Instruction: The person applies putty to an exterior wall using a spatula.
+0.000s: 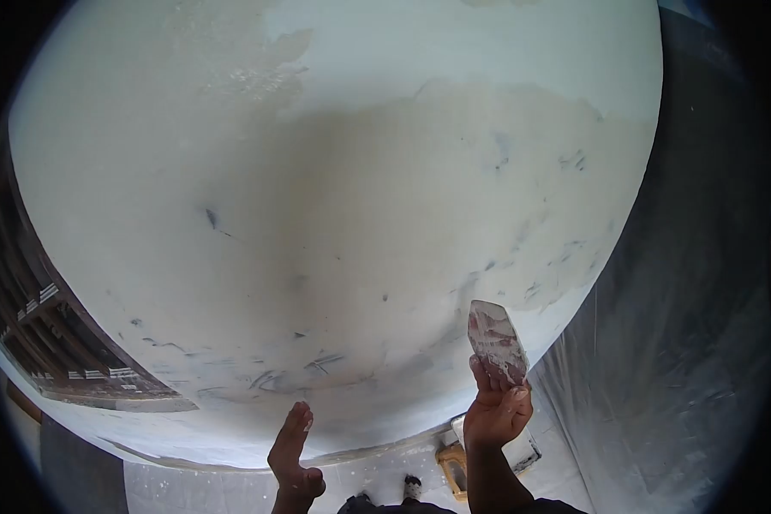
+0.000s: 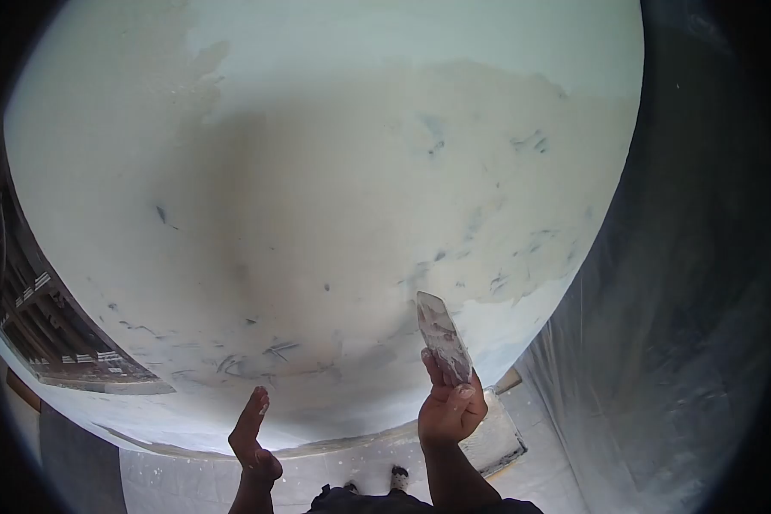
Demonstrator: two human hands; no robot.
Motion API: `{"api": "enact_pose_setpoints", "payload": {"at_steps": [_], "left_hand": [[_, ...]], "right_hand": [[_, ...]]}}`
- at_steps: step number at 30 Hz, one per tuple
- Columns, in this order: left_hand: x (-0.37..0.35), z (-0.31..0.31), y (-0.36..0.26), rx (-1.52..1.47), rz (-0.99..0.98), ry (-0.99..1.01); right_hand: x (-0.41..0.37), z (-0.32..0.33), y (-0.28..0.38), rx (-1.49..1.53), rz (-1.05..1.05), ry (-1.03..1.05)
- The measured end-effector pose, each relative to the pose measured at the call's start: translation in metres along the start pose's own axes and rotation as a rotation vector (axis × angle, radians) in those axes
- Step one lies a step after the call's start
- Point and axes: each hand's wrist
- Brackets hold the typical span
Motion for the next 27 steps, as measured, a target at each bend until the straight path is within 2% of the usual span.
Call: {"api": "enact_pose_setpoints", "payload": {"at_steps": [2, 5, 7, 11, 15, 17, 24, 25, 27], "left_hand": [[-0.020, -0.012, -0.002, -0.080, 0.136, 0.021], [-0.049, -0.022, 0.000, -0.115, 0.205, 0.127], [-0.066, -0.031, 0.006, -0.192, 0.311, 0.196], [-0.110, -0.058, 0.037, -0.447, 0.610, 0.279], [-0.160, -0.071, 0.065, -0.625, 0.760, 0.259], [-0.183, -0.069, 0.066, -0.630, 0.889, 0.254], [-0.253, -0.063, 0.036, -0.530, 1.136, 0.305], [-0.263, -0.068, 0.032, -0.521, 1.144, 0.306], [-0.276, -0.086, 0.026, -0.480, 1.228, 0.290]], "right_hand": [[-0.015, 0.014, 0.014, 0.066, -0.233, -0.143], [-0.029, 0.034, 0.042, 0.164, -0.574, -0.294], [-0.039, 0.047, 0.058, 0.192, -0.668, -0.327], [-0.077, 0.094, 0.080, 0.081, -0.735, -0.346], [-0.124, 0.151, 0.106, -0.142, -0.760, -0.450], [-0.155, 0.190, 0.120, -0.330, -0.825, -0.521], [-0.213, 0.291, 0.149, -0.625, -1.021, -0.630], [-0.218, 0.307, 0.147, -0.622, -1.032, -0.632], [-0.226, 0.339, 0.135, -0.828, -1.076, -0.505]]}}
Point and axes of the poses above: each hand's wrist, its own x-axis towards the middle knuckle, its own z-axis out of the back of the hand, y = z × x, and after that the axes turned 6 degrees about y, right-handed
